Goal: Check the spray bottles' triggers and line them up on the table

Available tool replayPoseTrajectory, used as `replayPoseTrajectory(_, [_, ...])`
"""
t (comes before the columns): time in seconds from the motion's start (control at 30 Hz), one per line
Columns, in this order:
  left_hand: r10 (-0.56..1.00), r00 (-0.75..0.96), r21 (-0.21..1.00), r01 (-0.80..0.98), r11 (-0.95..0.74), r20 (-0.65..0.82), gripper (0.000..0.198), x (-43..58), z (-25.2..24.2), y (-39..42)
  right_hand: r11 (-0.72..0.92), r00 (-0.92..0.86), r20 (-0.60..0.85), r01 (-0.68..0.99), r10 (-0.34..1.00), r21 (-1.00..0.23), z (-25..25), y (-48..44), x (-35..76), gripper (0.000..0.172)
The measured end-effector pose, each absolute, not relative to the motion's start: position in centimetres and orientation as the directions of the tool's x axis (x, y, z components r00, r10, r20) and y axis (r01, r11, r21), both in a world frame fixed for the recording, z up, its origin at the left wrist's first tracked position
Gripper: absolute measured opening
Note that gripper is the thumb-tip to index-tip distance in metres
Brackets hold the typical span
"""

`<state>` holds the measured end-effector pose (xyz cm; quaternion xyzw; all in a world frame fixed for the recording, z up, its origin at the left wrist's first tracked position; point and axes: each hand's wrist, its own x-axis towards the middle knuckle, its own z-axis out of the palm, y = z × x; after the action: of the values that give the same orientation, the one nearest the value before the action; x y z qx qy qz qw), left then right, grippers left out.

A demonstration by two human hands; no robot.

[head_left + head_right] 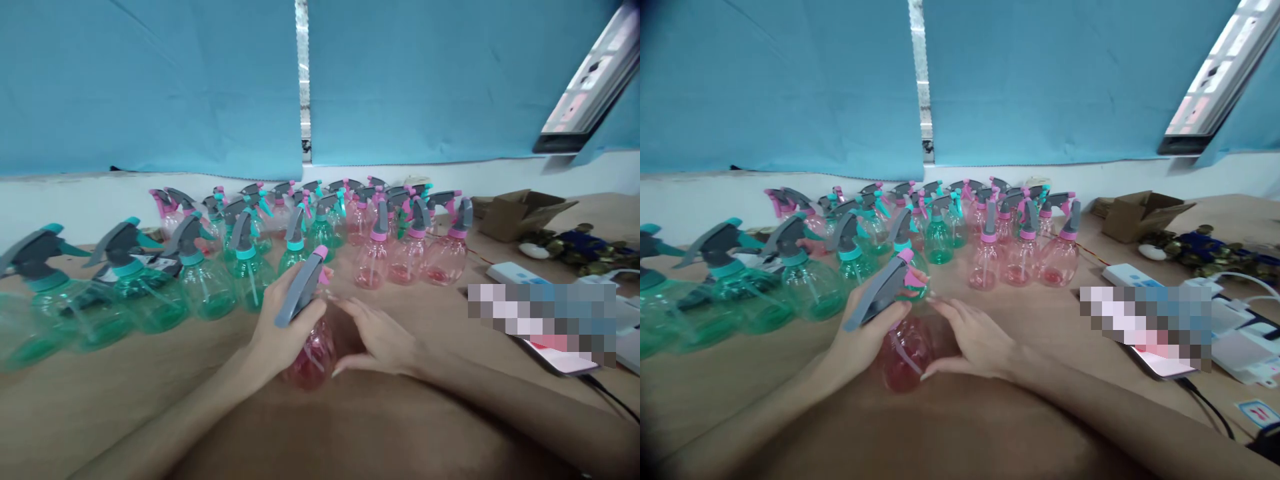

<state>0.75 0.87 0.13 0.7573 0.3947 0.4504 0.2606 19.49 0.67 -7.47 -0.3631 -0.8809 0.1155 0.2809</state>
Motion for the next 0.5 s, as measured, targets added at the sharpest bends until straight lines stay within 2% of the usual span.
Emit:
replayPoseTrajectory(0.23, [0.850, 0.289, 0.750, 0.402, -0.525, 0.440, 0.005, 0.5, 1.0, 1.0, 0.623, -0.572, 0.257, 0.664, 0.779, -0.414, -8.9, 1.5, 22.2, 0.068])
replayPoseTrajectory(0.37, [0.839, 0.310, 0.753, 0.376, -0.540, 0.446, 0.007, 0.4, 1.1, 0.9, 0.591, -0.566, 0.203, 0.677, 0.799, -0.439, -8.9, 1.5, 22.3, 0.067])
replayPoseTrajectory(0.5, [0.843, 0.305, 0.758, 0.376, -0.533, 0.442, 0.008, 0.3, 0.9, 1.0, 0.598, -0.570, 0.209, 0.672, 0.794, -0.437, -9.0, 1.4, 22.3, 0.068])
